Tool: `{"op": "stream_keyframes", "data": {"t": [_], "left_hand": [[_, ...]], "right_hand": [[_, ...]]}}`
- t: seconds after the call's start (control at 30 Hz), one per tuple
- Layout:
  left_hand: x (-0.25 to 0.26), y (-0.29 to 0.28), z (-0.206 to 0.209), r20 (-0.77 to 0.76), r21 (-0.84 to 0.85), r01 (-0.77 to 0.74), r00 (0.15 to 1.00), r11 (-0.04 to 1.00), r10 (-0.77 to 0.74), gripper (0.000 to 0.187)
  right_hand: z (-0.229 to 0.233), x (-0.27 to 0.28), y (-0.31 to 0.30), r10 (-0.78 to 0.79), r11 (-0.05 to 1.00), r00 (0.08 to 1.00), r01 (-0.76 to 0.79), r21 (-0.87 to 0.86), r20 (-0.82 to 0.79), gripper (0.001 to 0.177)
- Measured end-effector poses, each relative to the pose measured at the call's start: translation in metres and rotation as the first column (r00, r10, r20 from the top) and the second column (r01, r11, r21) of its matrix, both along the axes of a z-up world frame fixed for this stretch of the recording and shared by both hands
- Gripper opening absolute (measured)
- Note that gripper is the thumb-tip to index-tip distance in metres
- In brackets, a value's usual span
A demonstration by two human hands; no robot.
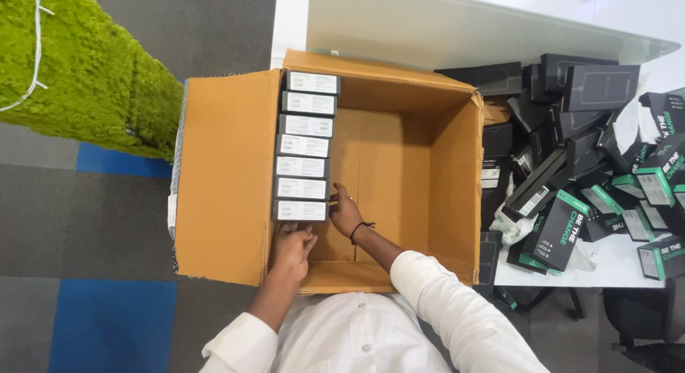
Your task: The person packs small product boxes into a larger cardboard shipping box, handling one item at a time, checking the contents of one box, and unwrapping a small white cable before continuing to stack the items.
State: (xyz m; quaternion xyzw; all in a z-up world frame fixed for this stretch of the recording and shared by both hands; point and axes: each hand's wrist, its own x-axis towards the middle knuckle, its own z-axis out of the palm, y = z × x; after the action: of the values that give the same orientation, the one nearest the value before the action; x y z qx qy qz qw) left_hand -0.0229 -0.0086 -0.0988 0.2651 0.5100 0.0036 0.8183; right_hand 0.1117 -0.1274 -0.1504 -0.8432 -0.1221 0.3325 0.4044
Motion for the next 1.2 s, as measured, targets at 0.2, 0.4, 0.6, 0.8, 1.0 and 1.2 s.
{"op": "stream_keyframes", "data": {"t": [0.2, 0.4, 0.6, 0.8, 1.0, 1.2], "left_hand": [[-0.008, -0.014, 0.002, -0.027, -0.122, -0.038, 0.999, 0.992, 0.034, 0.084], [-0.002, -0.039, 0.079, 0.069, -0.19, 0.121, 0.992, 0.974, -0.109, 0.061], [0.039, -0.066, 0.141, 0.275, 0.056, 0.282, 0.918, 0.958, -0.286, 0.036], [0.072, -0.1, 0.144, 0.315, 0.208, 0.355, 0.858, 0.912, -0.405, 0.029], [0.088, -0.142, 0.14, 0.294, 0.189, 0.429, 0.834, 0.883, -0.468, 0.028], [0.091, -0.18, 0.135, 0.244, 0.177, 0.49, 0.818, 0.853, -0.521, 0.027]], "right_hand": [[0.013, 0.023, -0.025, -0.083, 0.996, 0.99, 0.087, 0.034, -0.111, 0.07], [0.061, 0.031, -0.064, -0.141, 0.959, 0.962, 0.192, 0.208, -0.233, 0.065], [0.123, 0.037, -0.136, -0.256, 0.878, 0.952, 0.301, 0.373, -0.166, 0.044], [0.182, 0.034, -0.222, -0.607, 0.702, 0.795, 0.537, 0.468, -0.001, 0.02], [0.174, 0.05, -0.349, -0.763, 0.596, 0.467, 0.775, 0.208, 0.447, 0.016], [0.119, 0.06, -0.458, -0.471, 0.432, 0.429, 0.874, -0.222, 0.771, 0.086]]}}
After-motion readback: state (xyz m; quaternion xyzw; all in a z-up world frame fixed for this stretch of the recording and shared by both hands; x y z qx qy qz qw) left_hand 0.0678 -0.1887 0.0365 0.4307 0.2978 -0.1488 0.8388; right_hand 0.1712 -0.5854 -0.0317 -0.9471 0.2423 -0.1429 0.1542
